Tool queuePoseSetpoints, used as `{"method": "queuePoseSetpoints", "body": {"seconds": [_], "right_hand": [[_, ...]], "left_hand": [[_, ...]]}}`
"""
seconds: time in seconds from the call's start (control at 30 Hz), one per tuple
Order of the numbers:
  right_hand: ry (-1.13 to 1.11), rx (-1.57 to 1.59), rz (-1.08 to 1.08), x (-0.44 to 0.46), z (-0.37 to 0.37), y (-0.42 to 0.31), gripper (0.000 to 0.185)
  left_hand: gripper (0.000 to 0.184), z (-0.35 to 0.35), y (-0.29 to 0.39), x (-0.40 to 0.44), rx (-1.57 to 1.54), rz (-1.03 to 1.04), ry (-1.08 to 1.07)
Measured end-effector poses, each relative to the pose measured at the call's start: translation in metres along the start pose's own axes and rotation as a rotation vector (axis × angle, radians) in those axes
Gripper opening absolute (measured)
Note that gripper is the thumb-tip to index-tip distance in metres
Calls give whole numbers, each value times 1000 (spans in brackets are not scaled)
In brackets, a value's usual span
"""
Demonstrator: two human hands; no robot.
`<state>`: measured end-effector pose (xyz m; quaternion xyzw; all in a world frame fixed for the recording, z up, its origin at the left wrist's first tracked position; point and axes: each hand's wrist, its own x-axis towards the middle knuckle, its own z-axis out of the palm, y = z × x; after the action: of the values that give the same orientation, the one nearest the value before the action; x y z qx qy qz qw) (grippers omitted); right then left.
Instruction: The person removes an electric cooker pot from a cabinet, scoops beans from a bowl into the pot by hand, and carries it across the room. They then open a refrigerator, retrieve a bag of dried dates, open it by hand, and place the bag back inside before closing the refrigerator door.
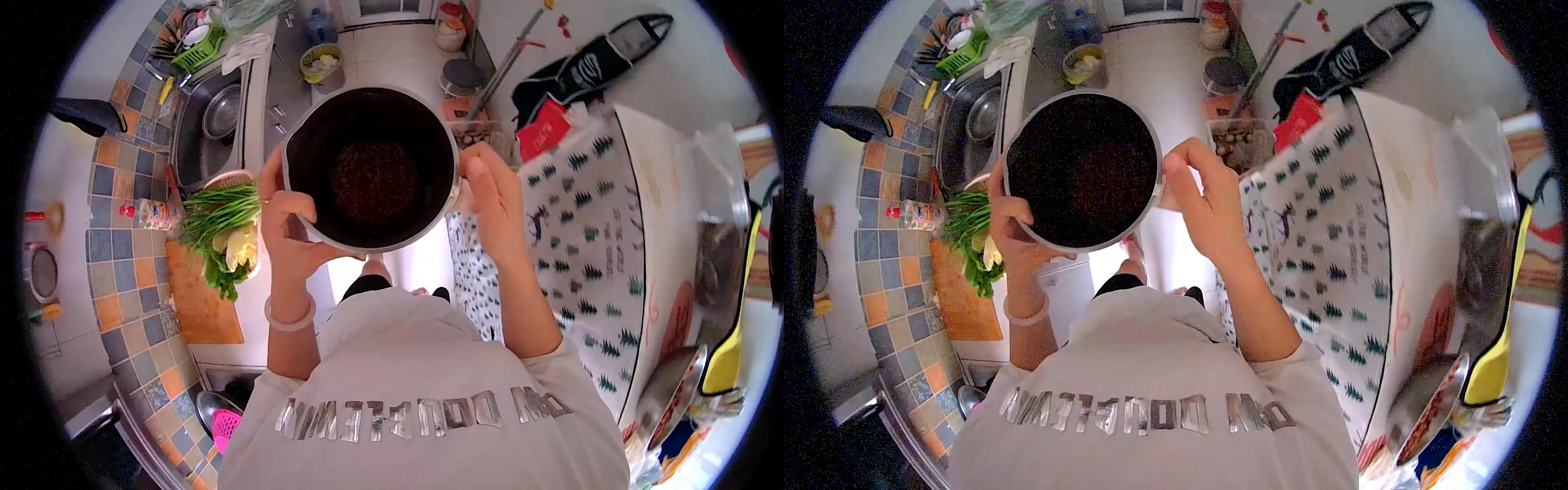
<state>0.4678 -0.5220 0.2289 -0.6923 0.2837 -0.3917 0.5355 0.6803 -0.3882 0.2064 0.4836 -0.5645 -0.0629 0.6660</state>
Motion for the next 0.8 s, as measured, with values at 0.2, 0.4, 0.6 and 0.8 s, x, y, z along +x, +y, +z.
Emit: {"method": "queuePoseSetpoints", "body": {"seconds": [0.2,0.4,0.6,0.8], "right_hand": [[-125,-205,41,110,77,13,36],[-176,-16,63,195,151,55,33],[-159,-83,68,279,202,91,31],[-428,47,-33,349,280,90,31]], "left_hand": [[61,-65,-72,55,97,31,70],[97,-112,-127,83,102,-132,220],[118,-131,-189,92,60,-557,240],[108,-174,-211,126,175,-606,468]]}}
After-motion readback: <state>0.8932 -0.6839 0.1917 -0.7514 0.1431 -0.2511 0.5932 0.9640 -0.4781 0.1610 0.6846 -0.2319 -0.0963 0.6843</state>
